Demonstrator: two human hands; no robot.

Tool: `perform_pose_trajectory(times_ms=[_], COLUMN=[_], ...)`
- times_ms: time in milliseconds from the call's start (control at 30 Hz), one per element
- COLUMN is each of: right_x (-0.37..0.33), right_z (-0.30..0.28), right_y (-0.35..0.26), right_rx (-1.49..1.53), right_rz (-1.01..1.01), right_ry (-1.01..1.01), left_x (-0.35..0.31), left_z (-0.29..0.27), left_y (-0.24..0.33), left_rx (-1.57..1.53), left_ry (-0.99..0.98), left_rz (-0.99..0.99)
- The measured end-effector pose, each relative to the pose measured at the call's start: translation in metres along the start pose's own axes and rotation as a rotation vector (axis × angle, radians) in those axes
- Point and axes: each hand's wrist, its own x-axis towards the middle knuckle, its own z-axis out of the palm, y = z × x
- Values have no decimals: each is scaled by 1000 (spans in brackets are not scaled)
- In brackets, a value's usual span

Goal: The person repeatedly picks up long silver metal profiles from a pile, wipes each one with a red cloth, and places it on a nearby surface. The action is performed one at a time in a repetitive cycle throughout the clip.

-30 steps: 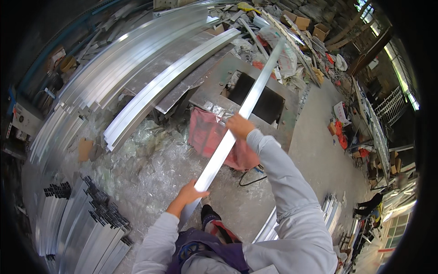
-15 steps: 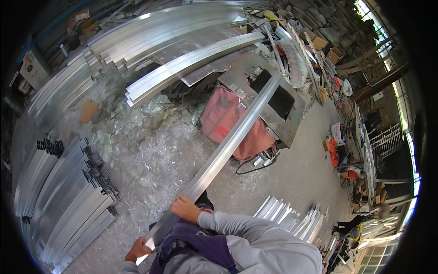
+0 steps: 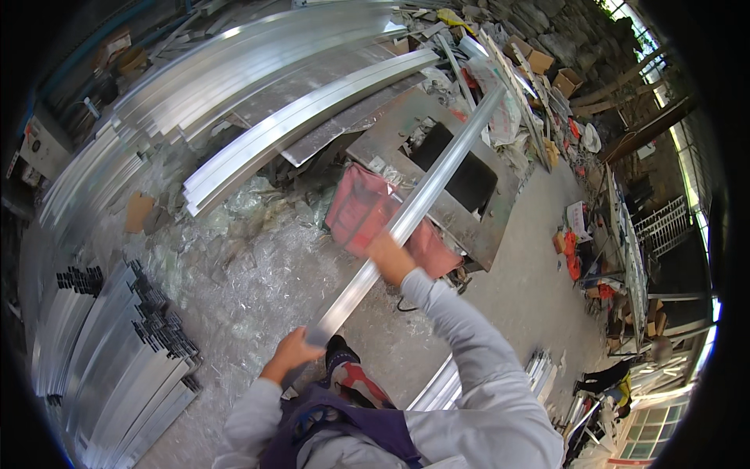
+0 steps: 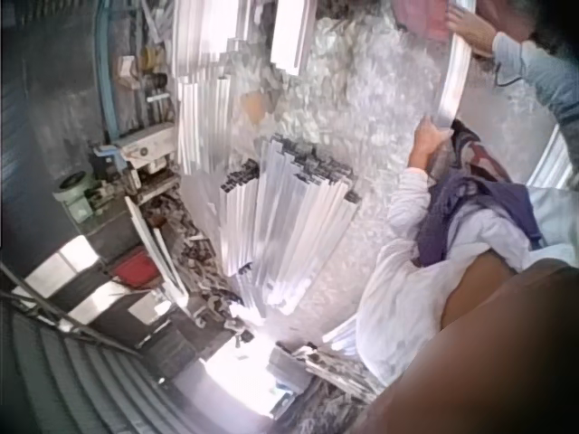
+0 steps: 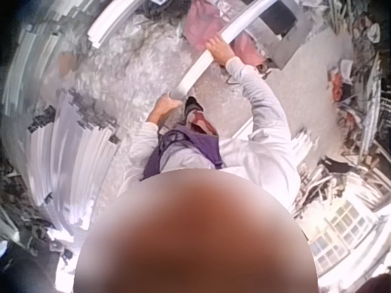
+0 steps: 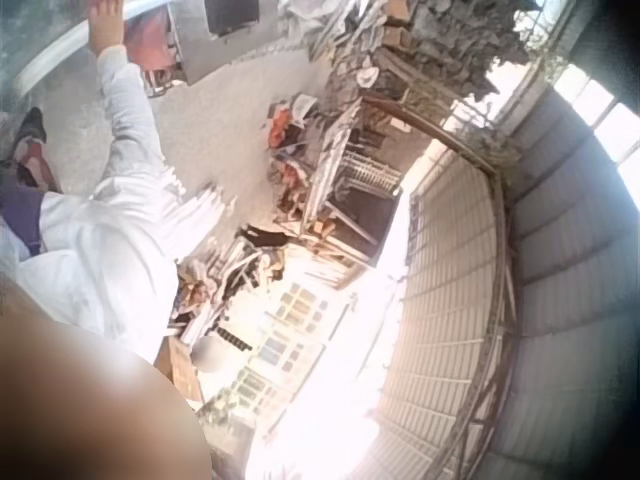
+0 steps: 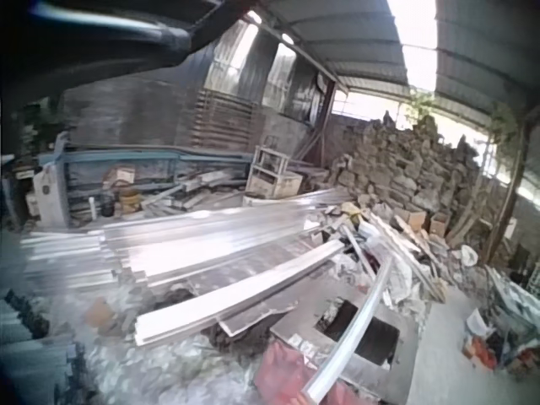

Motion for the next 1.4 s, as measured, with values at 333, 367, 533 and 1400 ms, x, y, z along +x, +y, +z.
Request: perform_pose_trajectory(times_ms=[333,367,533,1400], right_x=[29,30,35,-13], right_z=[-50,-51,-44,15], right_y=[250,255,217,-377], right_rx=[-614,-623,-541,262], right_rz=[415,426,329,-352], right_ry=[14,-10,-162,-510], left_x=[218,222,208,-296], left_z=[-7,-6,2,-6], left_y=[256,259,206,-230], left_rx=[98,94,-75,34], left_ry=[-105,-81,-129,124], left_rz=[130,134,282,-353])
